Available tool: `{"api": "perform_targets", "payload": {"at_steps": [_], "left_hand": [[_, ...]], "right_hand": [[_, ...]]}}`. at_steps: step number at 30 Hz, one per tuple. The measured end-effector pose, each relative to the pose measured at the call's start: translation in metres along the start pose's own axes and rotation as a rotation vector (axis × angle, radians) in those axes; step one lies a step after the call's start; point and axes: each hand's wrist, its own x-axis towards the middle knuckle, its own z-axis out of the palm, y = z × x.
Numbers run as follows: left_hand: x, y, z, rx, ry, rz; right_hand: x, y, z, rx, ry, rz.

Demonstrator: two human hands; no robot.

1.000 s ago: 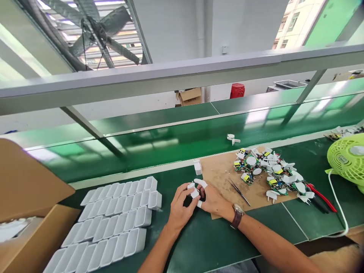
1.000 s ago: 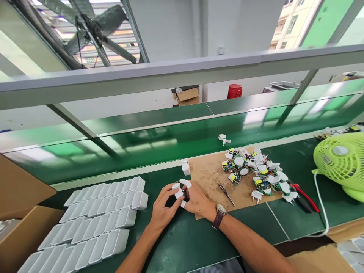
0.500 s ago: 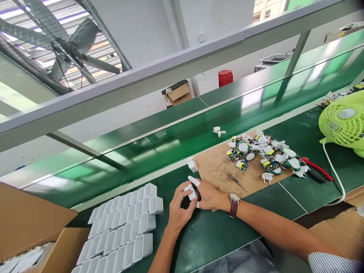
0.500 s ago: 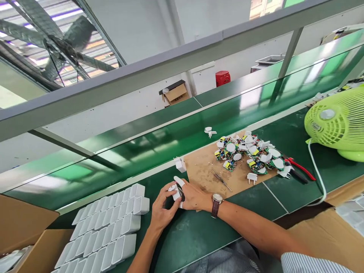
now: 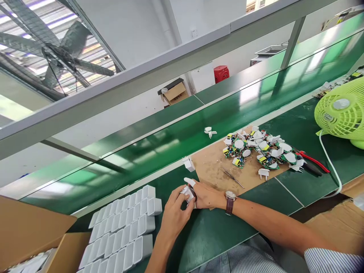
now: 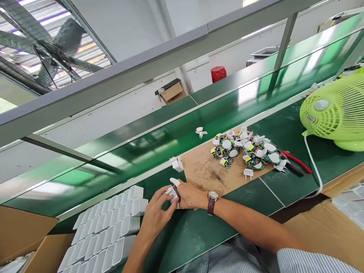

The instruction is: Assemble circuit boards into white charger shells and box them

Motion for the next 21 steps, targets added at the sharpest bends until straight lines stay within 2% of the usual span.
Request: {"api": "perform_targets", "payload": {"at_steps": [4,9,12,14,17,21], "left_hand": [[0.005,-0.004,-0.013,-0.014,-0.233,-0.119],[0.021,-0.010,-0.021,-0.044,-0.529,-0.261],[0.041,-0.030,-0.021,-0.081,-0.501,-0.244],[0.059,-0.048,-0.021,-0.077,-0.435,-0.244],[0.086,-0.071,-0.014,-0.059,-0.397,-0.272],[0.108,-0.081,0.004,-0.089,-0.383,-0.297]], "right_hand": [[-0.001,-0.001,-0.001,-0.102,-0.018,-0.004],[-0.004,0.000,-0.008,-0.163,-0.046,-0.108],[-0.005,-0.002,-0.026,-0.150,-0.046,-0.141],[-0.005,-0.003,-0.041,-0.212,0.011,-0.075],[-0.002,-0.002,-0.058,-0.423,0.113,0.050],[0.002,0.005,-0.063,-0.574,0.096,0.074]]}}
